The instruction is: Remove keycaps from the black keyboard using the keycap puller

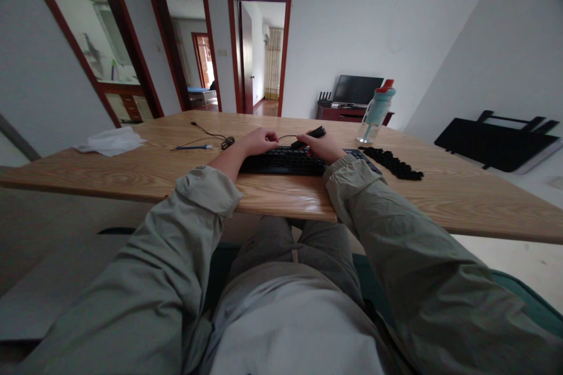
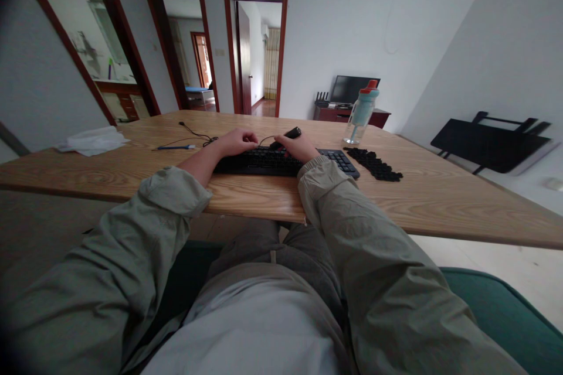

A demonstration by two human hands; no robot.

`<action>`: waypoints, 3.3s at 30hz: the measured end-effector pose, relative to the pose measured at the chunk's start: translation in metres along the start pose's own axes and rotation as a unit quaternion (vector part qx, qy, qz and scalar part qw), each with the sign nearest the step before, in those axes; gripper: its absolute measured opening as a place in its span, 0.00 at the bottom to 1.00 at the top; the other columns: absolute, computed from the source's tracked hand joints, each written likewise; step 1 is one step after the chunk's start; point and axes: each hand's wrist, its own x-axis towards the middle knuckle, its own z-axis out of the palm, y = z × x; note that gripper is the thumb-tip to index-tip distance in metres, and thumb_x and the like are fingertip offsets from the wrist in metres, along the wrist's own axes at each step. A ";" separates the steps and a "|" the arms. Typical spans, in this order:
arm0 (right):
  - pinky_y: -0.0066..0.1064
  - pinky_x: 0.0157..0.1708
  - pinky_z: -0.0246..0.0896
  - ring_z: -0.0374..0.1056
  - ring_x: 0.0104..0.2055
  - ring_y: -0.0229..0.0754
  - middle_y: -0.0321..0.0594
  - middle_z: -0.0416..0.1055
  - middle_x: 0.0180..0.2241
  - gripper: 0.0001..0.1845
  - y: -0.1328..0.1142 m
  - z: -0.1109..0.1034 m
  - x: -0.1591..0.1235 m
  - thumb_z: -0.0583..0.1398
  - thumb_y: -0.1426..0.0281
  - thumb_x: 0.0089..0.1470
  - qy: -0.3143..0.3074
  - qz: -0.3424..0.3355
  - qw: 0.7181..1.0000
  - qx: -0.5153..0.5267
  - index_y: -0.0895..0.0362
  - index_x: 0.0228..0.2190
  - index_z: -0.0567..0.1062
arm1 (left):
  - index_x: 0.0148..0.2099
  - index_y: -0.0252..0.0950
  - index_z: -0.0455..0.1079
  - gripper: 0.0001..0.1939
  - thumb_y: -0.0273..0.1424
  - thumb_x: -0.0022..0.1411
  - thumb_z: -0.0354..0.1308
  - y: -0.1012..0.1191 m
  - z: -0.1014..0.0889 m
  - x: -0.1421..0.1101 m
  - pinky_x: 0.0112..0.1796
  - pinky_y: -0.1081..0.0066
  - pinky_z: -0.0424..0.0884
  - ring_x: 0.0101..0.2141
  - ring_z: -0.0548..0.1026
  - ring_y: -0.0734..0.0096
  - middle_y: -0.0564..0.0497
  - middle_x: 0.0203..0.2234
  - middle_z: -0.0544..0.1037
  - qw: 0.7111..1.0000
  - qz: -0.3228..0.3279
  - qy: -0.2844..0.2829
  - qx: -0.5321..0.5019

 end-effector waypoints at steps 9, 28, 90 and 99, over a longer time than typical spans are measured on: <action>0.26 0.20 0.53 0.60 0.18 0.34 0.35 0.66 0.16 0.16 0.004 -0.001 0.002 0.59 0.59 0.54 0.007 -0.018 0.999 -0.025 0.60 0.28 0.76 | 0.36 0.30 0.75 0.11 0.32 0.54 0.57 -0.001 0.001 0.001 0.35 0.70 0.67 0.31 0.73 0.70 0.48 0.29 0.78 1.000 -0.007 0.000 -0.003; 0.27 0.19 0.55 0.64 0.20 0.36 0.43 0.72 0.20 0.14 -0.025 0.004 0.013 0.60 0.63 0.51 0.015 -0.072 0.989 -0.130 0.62 0.23 0.75 | 0.36 0.33 0.77 0.11 0.33 0.50 0.65 -0.016 0.003 0.005 0.35 0.70 0.68 0.30 0.72 0.72 0.50 0.29 0.78 0.997 0.018 -0.057 -0.046; 0.28 0.23 0.53 0.63 0.26 0.37 0.39 0.70 0.24 0.08 -0.010 0.032 0.025 0.61 0.67 0.48 -0.017 -0.154 0.975 -0.162 0.58 0.22 0.69 | 0.42 0.38 0.80 0.16 0.27 0.52 0.59 -0.011 0.006 0.005 0.40 0.73 0.68 0.36 0.76 0.67 0.51 0.37 0.82 0.994 -0.001 -0.089 0.065; 0.26 0.22 0.55 0.62 0.24 0.35 0.39 0.71 0.24 0.07 -0.010 0.034 0.034 0.62 0.67 0.47 -0.054 -0.144 0.977 -0.146 0.59 0.28 0.73 | 0.47 0.34 0.78 0.18 0.26 0.54 0.57 -0.002 0.006 0.004 0.40 0.74 0.68 0.39 0.76 0.68 0.49 0.39 0.82 0.988 -0.021 -0.110 0.103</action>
